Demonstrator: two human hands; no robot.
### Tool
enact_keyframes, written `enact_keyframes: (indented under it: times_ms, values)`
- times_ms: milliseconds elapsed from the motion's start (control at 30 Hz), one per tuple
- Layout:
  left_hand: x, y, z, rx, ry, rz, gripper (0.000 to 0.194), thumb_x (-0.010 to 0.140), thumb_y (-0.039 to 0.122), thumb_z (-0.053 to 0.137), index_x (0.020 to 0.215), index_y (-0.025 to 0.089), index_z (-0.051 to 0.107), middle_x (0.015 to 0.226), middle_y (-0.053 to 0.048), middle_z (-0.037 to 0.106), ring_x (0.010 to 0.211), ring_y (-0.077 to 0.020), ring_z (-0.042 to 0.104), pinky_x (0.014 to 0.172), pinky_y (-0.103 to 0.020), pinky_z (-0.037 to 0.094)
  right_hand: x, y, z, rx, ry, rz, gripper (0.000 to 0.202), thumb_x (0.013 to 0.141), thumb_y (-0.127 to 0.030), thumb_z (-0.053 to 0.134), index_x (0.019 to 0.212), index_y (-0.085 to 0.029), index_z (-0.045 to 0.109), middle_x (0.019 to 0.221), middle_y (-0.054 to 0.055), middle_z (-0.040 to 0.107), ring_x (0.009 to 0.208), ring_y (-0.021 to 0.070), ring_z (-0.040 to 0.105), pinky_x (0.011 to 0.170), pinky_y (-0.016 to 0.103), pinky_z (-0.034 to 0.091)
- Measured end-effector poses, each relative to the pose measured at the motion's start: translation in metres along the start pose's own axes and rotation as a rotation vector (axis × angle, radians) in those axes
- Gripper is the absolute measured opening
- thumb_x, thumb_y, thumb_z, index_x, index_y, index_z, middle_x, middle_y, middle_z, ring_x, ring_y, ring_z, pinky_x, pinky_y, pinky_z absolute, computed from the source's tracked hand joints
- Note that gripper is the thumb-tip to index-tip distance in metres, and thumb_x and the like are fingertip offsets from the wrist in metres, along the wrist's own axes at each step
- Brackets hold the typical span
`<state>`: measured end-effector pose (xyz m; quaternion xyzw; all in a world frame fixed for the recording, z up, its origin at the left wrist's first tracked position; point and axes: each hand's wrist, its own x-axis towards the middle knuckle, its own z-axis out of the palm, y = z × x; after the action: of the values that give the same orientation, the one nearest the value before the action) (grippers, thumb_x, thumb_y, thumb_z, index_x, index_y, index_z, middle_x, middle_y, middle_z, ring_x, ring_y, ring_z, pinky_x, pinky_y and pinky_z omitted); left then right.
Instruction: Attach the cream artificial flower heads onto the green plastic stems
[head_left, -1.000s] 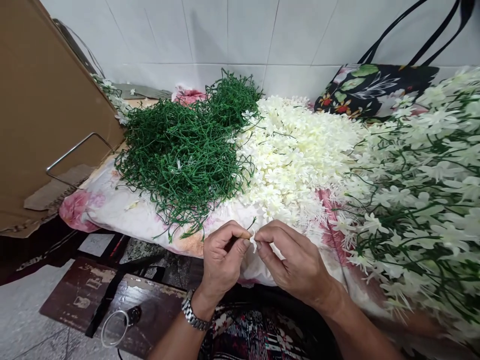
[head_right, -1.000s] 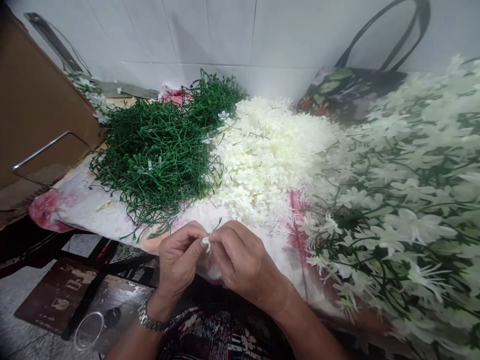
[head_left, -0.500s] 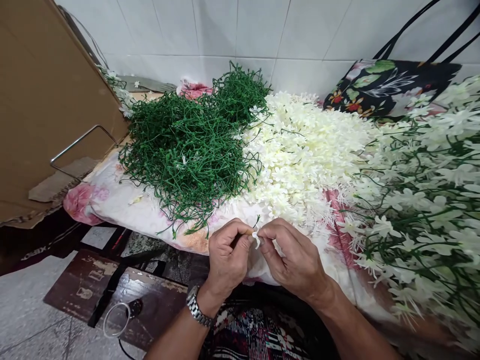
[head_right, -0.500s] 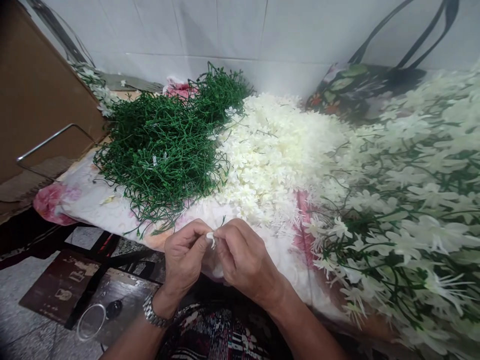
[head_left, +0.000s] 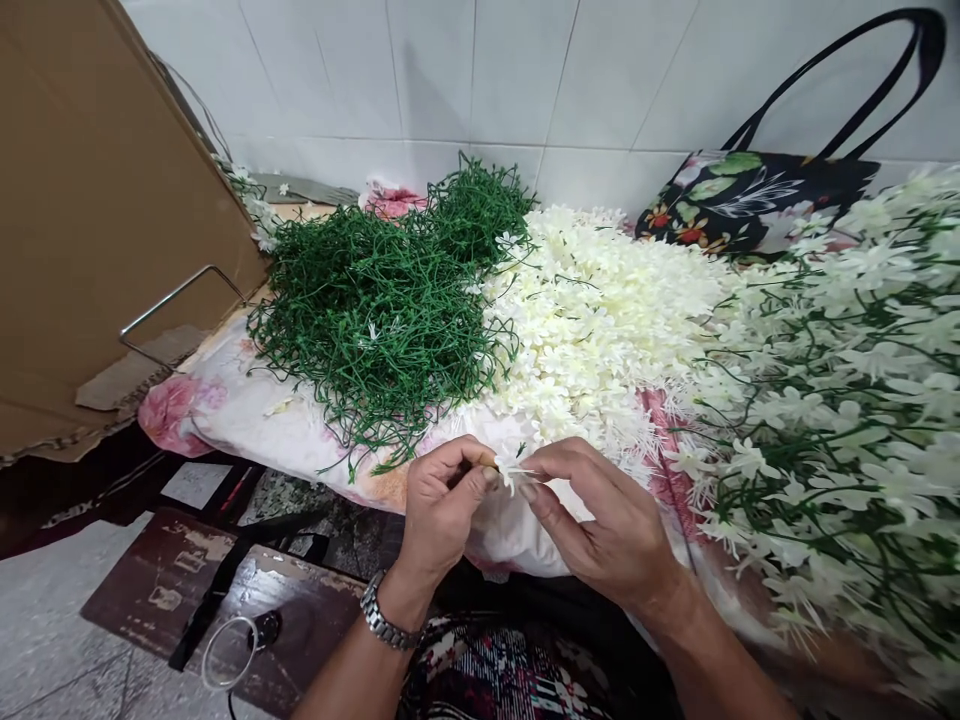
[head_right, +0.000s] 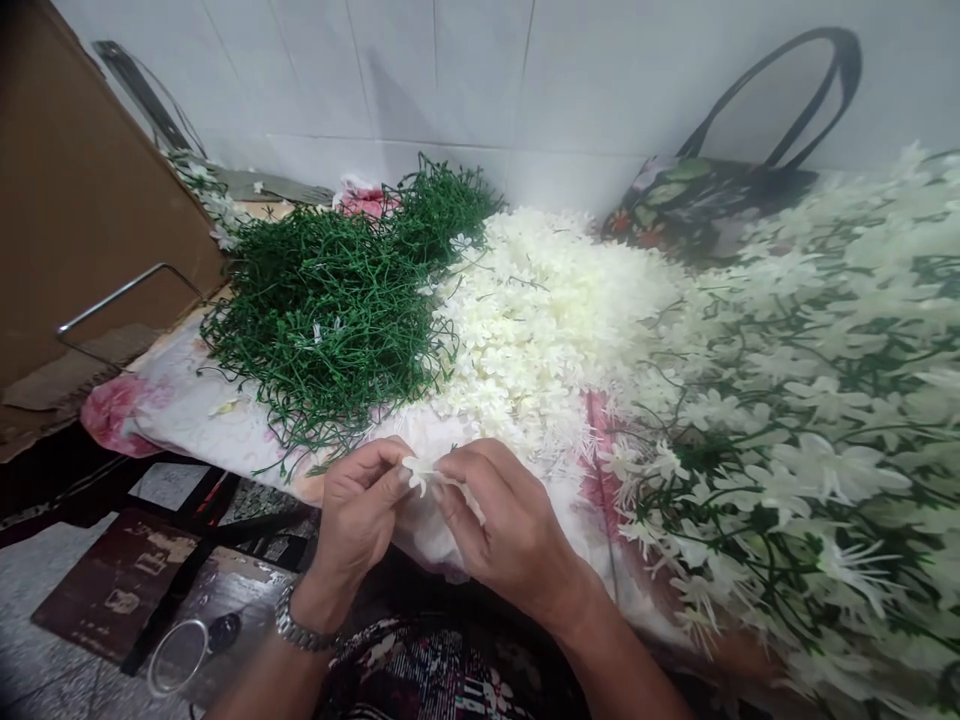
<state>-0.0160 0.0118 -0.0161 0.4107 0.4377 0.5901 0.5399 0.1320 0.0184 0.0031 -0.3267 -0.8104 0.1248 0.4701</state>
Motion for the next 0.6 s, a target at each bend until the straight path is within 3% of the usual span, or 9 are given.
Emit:
enact_keyframes:
  times_ms: [233, 433, 600]
  values:
    - [0.001, 0.014, 0.002, -0.171, -0.039, -0.060, 0.026, 0.056, 0.035, 0.081, 0.056, 0.014, 0.066, 0.053, 0.001, 0.054, 0.047, -0.0087, 0.044, 0.046, -0.021, 0.034, 0.010, -0.010, -0.010, -0.044, -0.017, -0.083, 0.018, 0.082, -0.005, 0.053, 0.097, -0.014, 0.055, 0.079, 0.007, 0.060, 0.075, 0.0161, 0.057, 0.066, 0.029, 0.052]
    - [-0.002, 0.008, -0.001, -0.092, -0.102, -0.056, 0.028, 0.061, 0.040, 0.077, 0.058, 0.014, 0.065, 0.053, 0.000, 0.053, 0.048, -0.0099, 0.043, 0.046, -0.022, 0.032, 0.009, -0.011, -0.007, -0.107, -0.054, -0.121, 0.010, 0.085, -0.007, 0.050, 0.086, -0.014, 0.057, 0.072, 0.005, 0.058, 0.069, 0.0148, 0.055, 0.059, 0.028, 0.050]
    - [-0.001, -0.001, -0.003, -0.011, -0.089, 0.010, 0.020, 0.067, 0.031, 0.072, 0.059, 0.015, 0.064, 0.055, 0.001, 0.052, 0.052, -0.0102, 0.042, 0.049, -0.022, 0.031, 0.009, -0.008, -0.001, -0.178, -0.057, -0.166, 0.013, 0.086, -0.003, 0.046, 0.084, -0.014, 0.054, 0.067, 0.005, 0.057, 0.066, 0.0152, 0.054, 0.057, 0.028, 0.050]
